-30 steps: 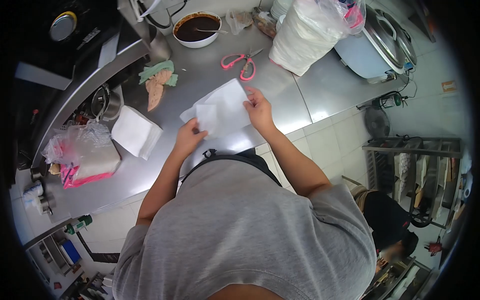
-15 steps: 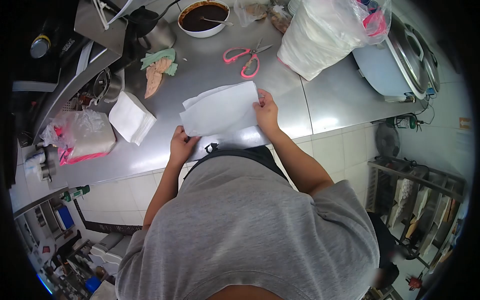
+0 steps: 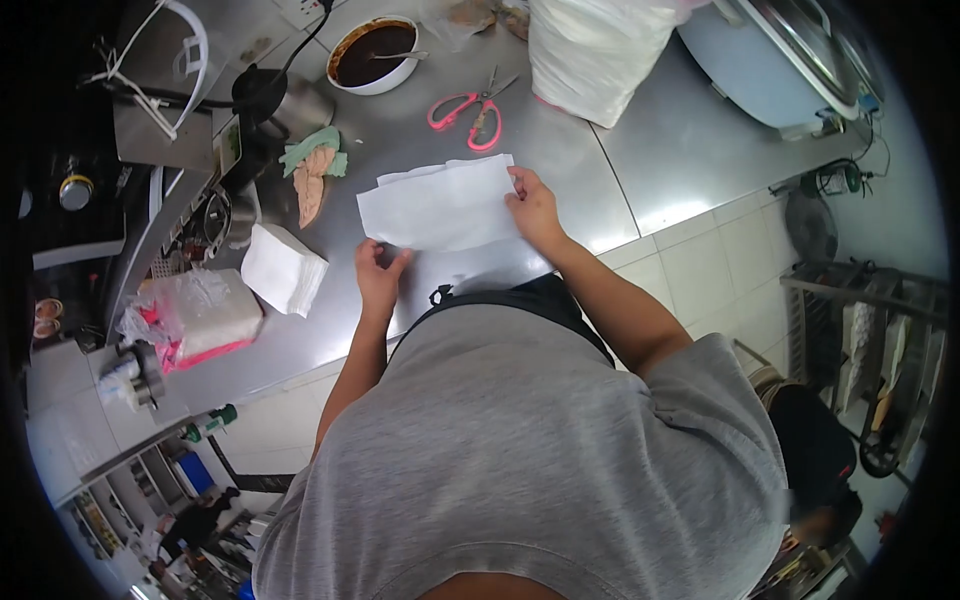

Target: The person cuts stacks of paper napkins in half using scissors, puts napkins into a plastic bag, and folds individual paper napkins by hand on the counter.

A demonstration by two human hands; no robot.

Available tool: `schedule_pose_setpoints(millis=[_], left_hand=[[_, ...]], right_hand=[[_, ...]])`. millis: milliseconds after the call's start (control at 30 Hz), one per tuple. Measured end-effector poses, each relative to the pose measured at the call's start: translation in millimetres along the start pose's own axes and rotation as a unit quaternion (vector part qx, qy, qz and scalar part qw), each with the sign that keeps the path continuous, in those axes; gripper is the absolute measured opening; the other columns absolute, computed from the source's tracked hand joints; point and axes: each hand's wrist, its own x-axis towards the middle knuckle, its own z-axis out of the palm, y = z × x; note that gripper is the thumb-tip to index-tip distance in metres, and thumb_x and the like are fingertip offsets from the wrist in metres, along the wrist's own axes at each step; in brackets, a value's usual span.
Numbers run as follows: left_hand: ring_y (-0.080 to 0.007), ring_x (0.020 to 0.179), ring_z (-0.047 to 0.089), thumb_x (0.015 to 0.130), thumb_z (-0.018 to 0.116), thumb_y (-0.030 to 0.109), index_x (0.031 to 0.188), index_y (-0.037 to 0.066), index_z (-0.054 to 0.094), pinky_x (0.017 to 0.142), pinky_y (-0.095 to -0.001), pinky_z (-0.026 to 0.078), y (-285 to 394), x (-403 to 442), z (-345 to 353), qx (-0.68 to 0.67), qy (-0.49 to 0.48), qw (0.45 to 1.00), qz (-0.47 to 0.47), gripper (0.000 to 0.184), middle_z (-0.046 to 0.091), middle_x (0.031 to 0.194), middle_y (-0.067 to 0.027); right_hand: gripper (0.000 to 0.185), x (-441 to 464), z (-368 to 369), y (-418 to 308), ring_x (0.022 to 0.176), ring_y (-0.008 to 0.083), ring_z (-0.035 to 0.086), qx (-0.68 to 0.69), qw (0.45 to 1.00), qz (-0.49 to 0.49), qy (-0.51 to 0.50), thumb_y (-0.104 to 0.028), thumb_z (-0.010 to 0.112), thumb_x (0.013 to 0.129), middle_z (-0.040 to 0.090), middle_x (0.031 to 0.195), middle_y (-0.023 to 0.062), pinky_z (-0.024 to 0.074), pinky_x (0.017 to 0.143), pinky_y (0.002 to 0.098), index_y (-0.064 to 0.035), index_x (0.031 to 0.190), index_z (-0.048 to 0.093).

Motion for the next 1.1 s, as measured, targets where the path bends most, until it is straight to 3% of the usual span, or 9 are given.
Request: schedule_pose_setpoints(millis=[167, 367, 567, 667, 733, 767, 867, 967, 1100], left_hand=[[-0.0290, 0.092, 0.053, 0.077, 0.074, 0.022, 0.094, 0.000, 0.064, 0.080, -0.0379, 0.045, 2, 6, -10, 0.013, -0.097, 0.995, -0.010, 0.030, 0.060, 0.097, -0.0128], [-0.0273, 0.080, 0.053, 0.082, 0.070, 0.025, 0.085, -0.001, 0.059, 0.074, -0.0368, 0.043, 6, 11, -48, 0.161, -0.095, 0.969, 0.164, 0.029, 0.055, 0.081, -0.0118], [-0.0257, 0.076, 0.052, 0.081, 0.071, 0.026, 0.075, 0.000, 0.052, 0.066, -0.0331, 0.041, 2, 2, -62, 0.121, -0.139, 0.978, 0.102, 0.033, 0.054, 0.079, -0.0106], [-0.0217, 0.071, 0.052, 0.078, 0.074, 0.025, 0.073, 0.000, 0.055, 0.063, -0.0307, 0.041, 0, 3, -71, 0.109, -0.254, 0.958, 0.073, 0.031, 0.055, 0.074, -0.0084], [-0.0187, 0.068, 0.053, 0.078, 0.074, 0.025, 0.073, 0.000, 0.058, 0.063, -0.0301, 0.041, -6, 3, -66, 0.084, -0.283, 0.955, -0.028, 0.030, 0.057, 0.072, -0.0076], [-0.0172, 0.067, 0.053, 0.077, 0.075, 0.026, 0.073, 0.000, 0.059, 0.062, -0.0298, 0.041, -9, 4, -62, 0.071, -0.296, 0.949, -0.077, 0.030, 0.058, 0.070, -0.0073], [-0.0148, 0.063, 0.051, 0.079, 0.073, 0.031, 0.076, 0.000, 0.063, 0.060, -0.0297, 0.041, -2, 3, -52, 0.014, -0.287, 0.955, -0.074, 0.033, 0.059, 0.068, -0.0068], [-0.0145, 0.060, 0.048, 0.081, 0.072, 0.037, 0.075, 0.000, 0.062, 0.056, -0.0299, 0.039, -12, 3, -48, 0.124, -0.264, 0.956, -0.046, 0.039, 0.057, 0.066, -0.0058], [-0.0140, 0.059, 0.048, 0.080, 0.072, 0.039, 0.075, 0.000, 0.061, 0.055, -0.0296, 0.039, 4, 1, -46, 0.148, -0.258, 0.954, -0.045, 0.041, 0.055, 0.064, -0.0050]], right_hand=[[0.044, -3, 0, -4, 0.075, 0.0095, 0.051, 0.019, 1.000, 0.008, 0.007, 0.004, 0.060, 0.081, 0.050, 0.082, 0.0001, 0.0452, 0.071, 0.0225, -0.0011, 0.123, 0.052], [0.041, -10, -5, -13, 0.077, 0.0138, 0.056, 0.007, 0.999, 0.025, 0.035, 0.004, 0.059, 0.082, 0.057, 0.084, 0.0049, 0.0478, 0.072, 0.0256, -0.0031, 0.123, 0.053], [0.037, -9, -6, -16, 0.075, 0.0194, 0.060, -0.037, 0.998, 0.023, 0.049, 0.003, 0.055, 0.083, 0.060, 0.083, 0.0097, 0.0489, 0.072, 0.0298, -0.0030, 0.120, 0.054], [0.035, -12, -10, -26, 0.079, 0.0275, 0.061, -0.112, 0.993, 0.002, 0.048, 0.002, 0.054, 0.081, 0.062, 0.089, 0.0157, 0.0494, 0.074, 0.0342, -0.0020, 0.117, 0.056], [0.035, -11, -7, -20, 0.085, 0.0367, 0.062, -0.149, 0.985, -0.070, 0.049, 0.001, 0.053, 0.079, 0.063, 0.098, 0.0211, 0.0500, 0.078, 0.0397, -0.0015, 0.113, 0.057], [0.035, -11, -6, -17, 0.083, 0.0354, 0.062, -0.162, 0.983, -0.074, 0.048, 0.001, 0.052, 0.080, 0.063, 0.095, 0.0205, 0.0498, 0.076, 0.0389, -0.0017, 0.114, 0.057], [0.035, -9, -5, -20, 0.079, 0.0342, 0.061, -0.189, 0.978, -0.072, 0.056, 0.002, 0.050, 0.080, 0.062, 0.091, 0.0196, 0.0490, 0.072, 0.0387, -0.0019, 0.114, 0.057], [0.034, -8, -10, -23, 0.081, 0.0374, 0.061, -0.197, 0.976, -0.069, 0.067, 0.001, 0.049, 0.081, 0.062, 0.093, 0.0208, 0.0487, 0.074, 0.0420, -0.0020, 0.114, 0.056], [0.036, -15, -11, -28, 0.085, 0.0389, 0.060, -0.241, 0.967, -0.068, 0.044, 0.000, 0.052, 0.081, 0.059, 0.101, 0.0212, 0.0484, 0.076, 0.0438, -0.0031, 0.117, 0.054]])
